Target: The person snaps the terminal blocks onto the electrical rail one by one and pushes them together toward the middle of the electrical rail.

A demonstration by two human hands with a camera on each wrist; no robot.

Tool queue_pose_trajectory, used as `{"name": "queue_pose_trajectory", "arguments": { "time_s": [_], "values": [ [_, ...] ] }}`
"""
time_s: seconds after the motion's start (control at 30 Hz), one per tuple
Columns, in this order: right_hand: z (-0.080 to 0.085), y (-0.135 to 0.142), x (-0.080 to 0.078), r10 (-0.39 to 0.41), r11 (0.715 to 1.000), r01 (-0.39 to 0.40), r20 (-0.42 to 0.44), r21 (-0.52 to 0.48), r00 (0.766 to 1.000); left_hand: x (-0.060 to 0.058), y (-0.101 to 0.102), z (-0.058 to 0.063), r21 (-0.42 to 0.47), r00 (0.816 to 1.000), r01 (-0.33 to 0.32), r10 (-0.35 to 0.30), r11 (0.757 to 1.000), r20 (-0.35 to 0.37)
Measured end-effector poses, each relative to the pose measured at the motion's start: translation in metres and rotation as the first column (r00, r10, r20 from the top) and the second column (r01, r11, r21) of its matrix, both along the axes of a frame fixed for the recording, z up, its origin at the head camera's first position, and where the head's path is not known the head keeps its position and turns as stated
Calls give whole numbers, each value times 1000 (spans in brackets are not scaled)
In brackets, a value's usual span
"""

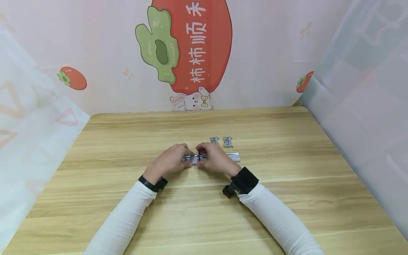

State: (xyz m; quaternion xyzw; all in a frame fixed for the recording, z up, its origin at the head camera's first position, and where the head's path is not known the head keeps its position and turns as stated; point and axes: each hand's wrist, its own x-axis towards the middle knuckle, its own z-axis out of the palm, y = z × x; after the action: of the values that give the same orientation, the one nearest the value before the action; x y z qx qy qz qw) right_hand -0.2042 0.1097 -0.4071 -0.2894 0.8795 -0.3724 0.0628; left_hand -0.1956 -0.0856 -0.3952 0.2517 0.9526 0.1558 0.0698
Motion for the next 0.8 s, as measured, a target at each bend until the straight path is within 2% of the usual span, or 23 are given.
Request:
{"name": "queue_pose_trajectory", "arguments": {
  "time_s": [0.27,0.53,0.8],
  "values": [
    [4,2,0,12,1000,-11,36,-15,999,1,-2,0,-7,1000,16,-16,1000,-11],
    [14,15,-3,31,999,-28,81,-39,996,1,-3,0,-30,999,31,-31,999,-11],
    [25,37,-14,9,999,-8,29,-34,1000,2,-3,0,-41,999,28,-29,999,-17]
  ]
}}
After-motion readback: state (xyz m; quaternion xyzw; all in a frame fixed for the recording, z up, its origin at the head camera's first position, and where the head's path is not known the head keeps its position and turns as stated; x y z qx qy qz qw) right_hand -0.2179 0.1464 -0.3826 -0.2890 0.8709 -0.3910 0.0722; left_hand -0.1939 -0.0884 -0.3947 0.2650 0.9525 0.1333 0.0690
